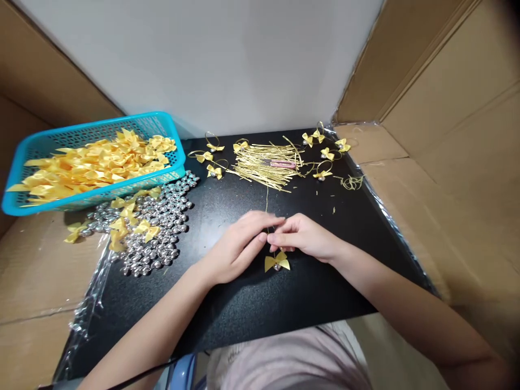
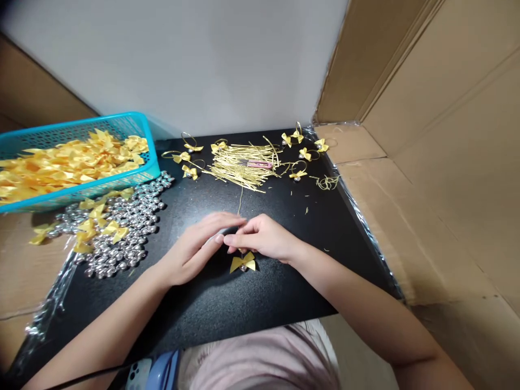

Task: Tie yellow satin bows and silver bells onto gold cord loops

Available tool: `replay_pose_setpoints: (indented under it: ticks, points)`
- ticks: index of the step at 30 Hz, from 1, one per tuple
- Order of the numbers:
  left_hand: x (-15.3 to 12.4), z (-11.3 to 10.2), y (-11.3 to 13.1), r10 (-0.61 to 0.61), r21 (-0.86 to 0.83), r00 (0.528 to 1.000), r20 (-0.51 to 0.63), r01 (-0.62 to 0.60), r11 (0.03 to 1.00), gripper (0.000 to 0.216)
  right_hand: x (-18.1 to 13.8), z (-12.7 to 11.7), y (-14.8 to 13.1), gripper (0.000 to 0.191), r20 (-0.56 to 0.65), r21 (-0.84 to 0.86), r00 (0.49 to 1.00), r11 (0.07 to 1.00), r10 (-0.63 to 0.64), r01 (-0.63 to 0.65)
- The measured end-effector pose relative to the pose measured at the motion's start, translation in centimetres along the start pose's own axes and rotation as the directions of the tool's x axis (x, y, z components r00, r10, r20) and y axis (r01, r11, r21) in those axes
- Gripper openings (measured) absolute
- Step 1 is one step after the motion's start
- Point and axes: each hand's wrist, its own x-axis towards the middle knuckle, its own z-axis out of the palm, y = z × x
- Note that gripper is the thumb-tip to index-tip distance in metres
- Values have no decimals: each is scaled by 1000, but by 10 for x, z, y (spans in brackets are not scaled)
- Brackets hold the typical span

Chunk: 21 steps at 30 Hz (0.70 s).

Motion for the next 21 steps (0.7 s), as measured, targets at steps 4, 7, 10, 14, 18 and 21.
replay_pose_setpoints:
  ticks: [4,7,10,14,18,21]
  points:
    - [1,3,4,-236,-213,970,64,245,946,27,-2,0,5,39,71,-48,997,999,-6,9]
    - [-1,6,4,-391,-374,914,109,402,836,22,-3,2,9,39,94,-99,996,995,0,9]
    - [-3,8,0,-467,-457,867,172,491,742,22,-3,1,8,37,83,-115,997,993,-7,17]
    - [-5,7,-4,-489,-426,853,181,517,743,33,-5,-3,5,28,76,-64,996,997,-43,48]
    - [-4,6,-2,-470,-430,863,187,502,750,33,-8,-6,4,16,63,-91,992,989,-109,115]
    - [-4,8,-1,-472,-472,870,145,480,739,30,-10,-7,4,14,50,-139,986,977,-158,163]
